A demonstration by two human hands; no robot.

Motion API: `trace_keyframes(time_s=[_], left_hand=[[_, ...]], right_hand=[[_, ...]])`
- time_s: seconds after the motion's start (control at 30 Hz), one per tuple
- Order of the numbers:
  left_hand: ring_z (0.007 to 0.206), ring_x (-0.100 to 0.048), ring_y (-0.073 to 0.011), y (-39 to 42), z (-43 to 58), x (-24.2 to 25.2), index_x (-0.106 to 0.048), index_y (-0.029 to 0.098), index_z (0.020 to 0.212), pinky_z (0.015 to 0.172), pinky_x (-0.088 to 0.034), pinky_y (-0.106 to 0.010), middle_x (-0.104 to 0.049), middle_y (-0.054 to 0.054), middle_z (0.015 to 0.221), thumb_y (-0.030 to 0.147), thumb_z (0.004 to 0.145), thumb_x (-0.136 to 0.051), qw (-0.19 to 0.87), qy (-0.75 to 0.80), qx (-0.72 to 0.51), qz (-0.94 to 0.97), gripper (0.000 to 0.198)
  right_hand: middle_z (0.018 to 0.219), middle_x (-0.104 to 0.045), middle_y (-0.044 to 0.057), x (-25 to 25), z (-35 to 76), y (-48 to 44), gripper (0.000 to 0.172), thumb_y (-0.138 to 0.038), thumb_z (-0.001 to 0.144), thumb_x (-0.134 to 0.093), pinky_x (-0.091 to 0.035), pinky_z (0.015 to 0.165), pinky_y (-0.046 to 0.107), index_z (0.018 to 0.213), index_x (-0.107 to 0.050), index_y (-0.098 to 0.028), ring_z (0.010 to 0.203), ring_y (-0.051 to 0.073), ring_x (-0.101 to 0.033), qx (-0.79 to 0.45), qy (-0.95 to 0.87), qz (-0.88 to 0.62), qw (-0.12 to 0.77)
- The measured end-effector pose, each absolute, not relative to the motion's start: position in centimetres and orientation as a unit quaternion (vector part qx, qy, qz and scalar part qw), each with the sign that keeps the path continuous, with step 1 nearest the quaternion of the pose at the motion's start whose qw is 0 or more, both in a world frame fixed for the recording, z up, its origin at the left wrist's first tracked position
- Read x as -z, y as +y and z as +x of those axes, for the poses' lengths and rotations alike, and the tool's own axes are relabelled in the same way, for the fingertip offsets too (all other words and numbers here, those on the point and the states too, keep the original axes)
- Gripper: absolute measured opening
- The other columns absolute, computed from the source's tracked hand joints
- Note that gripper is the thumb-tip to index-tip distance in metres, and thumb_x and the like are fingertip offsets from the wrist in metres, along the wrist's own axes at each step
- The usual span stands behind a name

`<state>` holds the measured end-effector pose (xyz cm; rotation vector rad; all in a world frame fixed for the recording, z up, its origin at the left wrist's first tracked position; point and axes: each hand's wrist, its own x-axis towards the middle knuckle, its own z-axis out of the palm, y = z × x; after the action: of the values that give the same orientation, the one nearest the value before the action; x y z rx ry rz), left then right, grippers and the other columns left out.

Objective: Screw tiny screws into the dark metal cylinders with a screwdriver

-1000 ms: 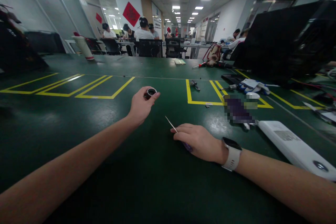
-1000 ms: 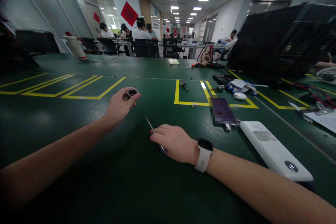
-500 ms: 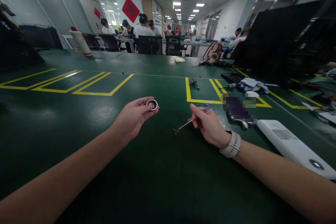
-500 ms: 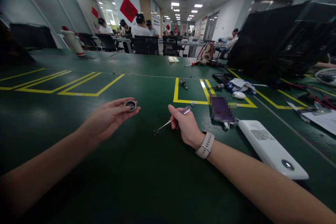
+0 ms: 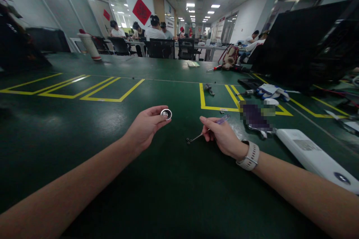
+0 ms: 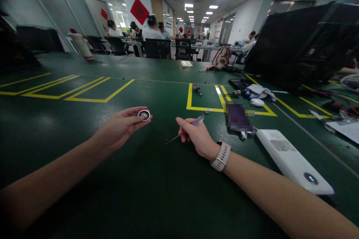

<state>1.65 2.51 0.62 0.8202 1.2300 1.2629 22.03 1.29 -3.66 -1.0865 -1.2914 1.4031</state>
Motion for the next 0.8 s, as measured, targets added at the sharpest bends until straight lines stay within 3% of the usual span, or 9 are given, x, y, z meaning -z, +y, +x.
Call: trace_keyframes(time_s=[0.2, 0.4, 0.6, 0.8], left_hand=[[0.078, -0.066, -0.0142, 2.31, 1.76, -0.74, -0.064, 0.008, 0.092, 0.075, -0.056, -0.024, -0.068, -0.008, 0.085, -0.008, 0.073, -0.056, 0.569, 0.522, -0.529, 0.354, 0.026], [0.077, -0.065, -0.0141, 2.25, 1.96, -0.77, -0.066, 0.007, 0.092, 0.079, -0.055, -0.026, -0.068, -0.009, 0.085, -0.010, 0.070, -0.056, 0.564, 0.527, -0.528, 0.353, 0.029], [0.078, -0.066, -0.0141, 2.26, 1.92, -0.55, -0.065, 0.008, 0.095, 0.076, -0.056, -0.023, -0.069, -0.009, 0.088, -0.009, 0.071, -0.056, 0.572, 0.528, -0.516, 0.356, 0.031], [0.076, -0.066, -0.0135, 2.25, 2.03, -0.63, -0.065, 0.008, 0.094, 0.070, -0.056, -0.021, -0.069, -0.009, 0.087, -0.010, 0.072, -0.056, 0.570, 0.533, -0.514, 0.356, 0.030]], right_hand=[[0.050, -0.057, -0.002, 3.53, 22.02, 1.30, 0.037, -0.050, 0.080, -0.060, -0.037, 0.048, 0.022, 0.063, -0.061, -0.017, 0.048, 0.009, -0.052, -0.584, -0.516, -0.418, 0.467], [0.044, -0.052, -0.004, 4.20, 22.21, 1.54, 0.041, -0.048, 0.080, -0.061, -0.030, 0.040, 0.021, 0.053, -0.056, -0.017, 0.038, 0.006, -0.046, -0.561, -0.529, -0.433, 0.466], [0.044, -0.052, -0.004, 4.29, 22.03, 1.61, 0.039, -0.048, 0.081, -0.059, -0.031, 0.041, 0.019, 0.057, -0.057, -0.017, 0.040, 0.006, -0.048, -0.550, -0.514, -0.452, 0.479], [0.046, -0.053, -0.004, 3.81, 21.99, 1.14, 0.041, -0.049, 0.085, -0.053, -0.035, 0.045, 0.020, 0.059, -0.056, -0.017, 0.044, 0.008, -0.049, -0.509, -0.582, -0.460, 0.438]])
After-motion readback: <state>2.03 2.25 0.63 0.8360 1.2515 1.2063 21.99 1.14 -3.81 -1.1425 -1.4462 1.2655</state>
